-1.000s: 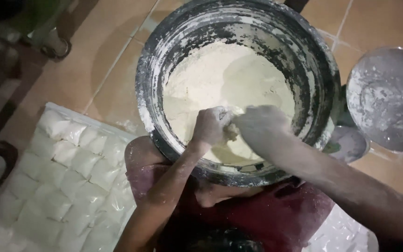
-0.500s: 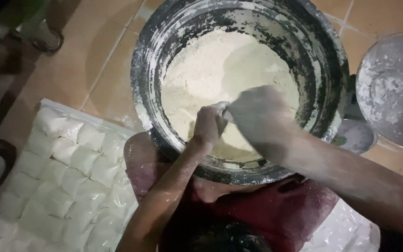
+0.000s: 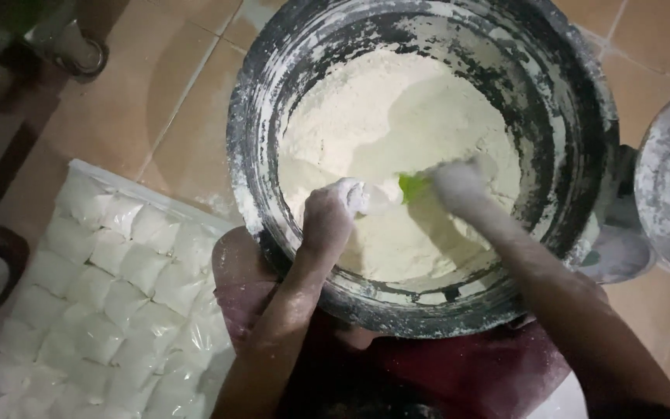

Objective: Scooping white powder from a large tub into small plastic bags and arranging the filled bags on a tray.

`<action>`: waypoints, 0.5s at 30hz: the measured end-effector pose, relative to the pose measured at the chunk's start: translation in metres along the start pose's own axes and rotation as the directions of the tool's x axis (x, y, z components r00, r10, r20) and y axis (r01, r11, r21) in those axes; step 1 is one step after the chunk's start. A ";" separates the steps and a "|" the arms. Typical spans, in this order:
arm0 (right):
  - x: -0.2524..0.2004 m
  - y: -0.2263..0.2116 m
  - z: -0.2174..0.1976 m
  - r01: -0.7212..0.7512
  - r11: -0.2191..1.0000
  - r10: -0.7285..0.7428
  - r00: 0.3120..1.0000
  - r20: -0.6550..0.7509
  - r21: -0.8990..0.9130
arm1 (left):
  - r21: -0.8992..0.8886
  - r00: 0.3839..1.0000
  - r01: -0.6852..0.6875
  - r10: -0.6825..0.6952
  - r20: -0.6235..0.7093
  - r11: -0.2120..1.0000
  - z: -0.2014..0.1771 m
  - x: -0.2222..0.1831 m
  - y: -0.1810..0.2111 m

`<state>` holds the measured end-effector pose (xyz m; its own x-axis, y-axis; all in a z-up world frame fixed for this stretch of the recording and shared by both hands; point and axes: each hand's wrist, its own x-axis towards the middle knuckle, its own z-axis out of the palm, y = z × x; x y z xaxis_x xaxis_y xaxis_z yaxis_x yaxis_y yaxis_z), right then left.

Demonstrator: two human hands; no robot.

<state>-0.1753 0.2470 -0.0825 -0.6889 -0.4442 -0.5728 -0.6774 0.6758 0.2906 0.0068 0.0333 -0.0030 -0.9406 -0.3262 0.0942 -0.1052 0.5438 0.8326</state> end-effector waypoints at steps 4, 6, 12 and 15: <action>-0.018 -0.034 -0.008 0.196 0.956 -0.150 0.967 -0.208 0.220 | 0.125 0.999 -0.015 0.020 -0.038 0.992 0.004 0.004 -0.004; -0.030 -0.028 -0.026 0.215 0.946 -0.189 0.974 -0.128 0.243 | -0.025 0.988 0.151 -0.150 0.020 0.988 -0.006 0.004 0.012; -0.149 0.046 -0.094 0.099 0.925 -0.021 0.977 -0.210 0.368 | -0.076 0.991 0.131 -0.130 0.028 0.988 0.008 0.004 -0.003; -0.197 0.065 -0.100 0.153 0.951 0.000 0.870 -0.492 0.270 | -0.019 0.995 0.097 -0.097 0.027 0.995 0.007 0.004 0.004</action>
<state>-0.1090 0.3196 0.1260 -0.7267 -0.6762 -0.1210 -0.6794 0.7335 -0.0184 0.0005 0.0392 -0.0029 -0.9344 -0.3561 -0.0015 -0.1901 0.4952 0.8477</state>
